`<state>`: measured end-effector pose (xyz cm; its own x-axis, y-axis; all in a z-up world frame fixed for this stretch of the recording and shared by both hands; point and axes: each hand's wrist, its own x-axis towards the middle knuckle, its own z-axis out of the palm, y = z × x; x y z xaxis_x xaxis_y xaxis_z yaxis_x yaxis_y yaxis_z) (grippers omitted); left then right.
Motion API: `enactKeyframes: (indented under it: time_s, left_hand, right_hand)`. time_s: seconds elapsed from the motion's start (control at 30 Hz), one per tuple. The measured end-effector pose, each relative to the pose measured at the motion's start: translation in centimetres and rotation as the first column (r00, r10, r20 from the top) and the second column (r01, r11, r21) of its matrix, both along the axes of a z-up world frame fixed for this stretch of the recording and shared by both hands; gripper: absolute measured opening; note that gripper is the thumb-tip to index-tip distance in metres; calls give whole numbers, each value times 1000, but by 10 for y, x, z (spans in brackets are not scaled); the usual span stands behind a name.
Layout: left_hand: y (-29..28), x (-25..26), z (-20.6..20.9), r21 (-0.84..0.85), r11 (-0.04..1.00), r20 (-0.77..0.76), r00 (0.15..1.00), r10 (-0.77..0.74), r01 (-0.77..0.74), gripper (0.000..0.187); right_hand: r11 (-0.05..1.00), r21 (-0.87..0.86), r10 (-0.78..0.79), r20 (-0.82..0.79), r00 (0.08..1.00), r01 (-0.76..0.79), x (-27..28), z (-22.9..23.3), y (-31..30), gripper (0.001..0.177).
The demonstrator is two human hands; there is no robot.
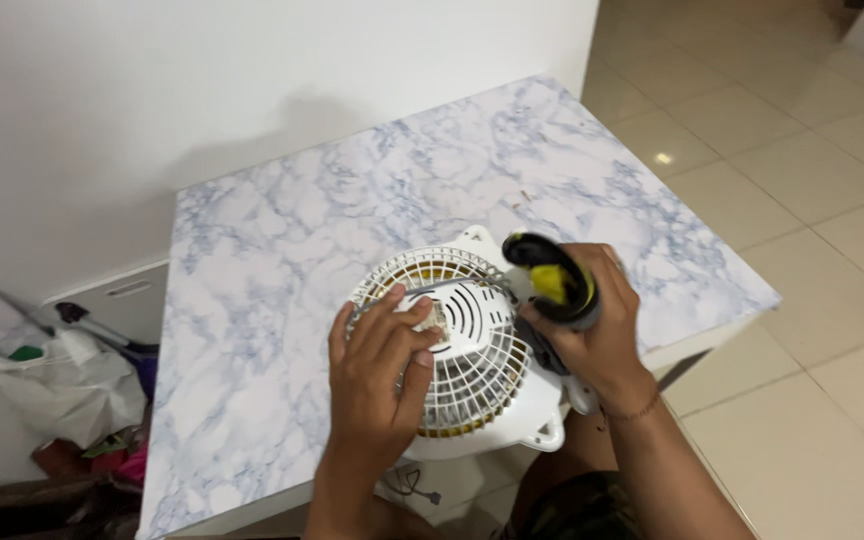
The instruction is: The person wipes the yellow and blue plastic casing and the white grilles of a small desk fan using a dark cloth.
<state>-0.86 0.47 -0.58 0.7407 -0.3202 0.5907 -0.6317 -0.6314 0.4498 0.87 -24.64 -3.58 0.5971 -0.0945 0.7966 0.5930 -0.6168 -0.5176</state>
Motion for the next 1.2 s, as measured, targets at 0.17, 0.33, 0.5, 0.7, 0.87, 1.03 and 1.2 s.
enactKeyframes:
  time_s: [0.17,0.33,0.5,0.7,0.87,1.03,1.2]
  left_hand:
    - [-1,-9,-6,12,1000,36,999,14,-14,29]
    - [7,-12,-11,-64,998,-26,1000,-10,8,36]
    - [27,-2,-21,-129,991,-101,995,7,-20,46]
    - [35,-11,-29,-129,992,-94,995,-20,8,78]
    - [43,-9,-17,-13,997,-185,980,-73,71,131]
    - [30,-19,-18,11,999,-184,982,33,-32,134]
    - [33,-16,-19,25,1000,-190,982,8,-4,136]
  right_hand:
    - [969,-245,-43,9,999,44,-32,50,39,60]
    - [923,-370,77,-88,993,-105,-38,49,60,69]
    - [907,-397,74,-175,982,-139,-39,45,48,73]
    - [863,-506,-101,-197,975,-13,-54,54,68,51]
    - [811,-582,-133,-71,989,67,-55,62,89,60]
    - [833,-551,-136,-108,985,54,-52,66,85,58]
    - [889,-456,-132,-327,936,-34,-41,81,60,29]
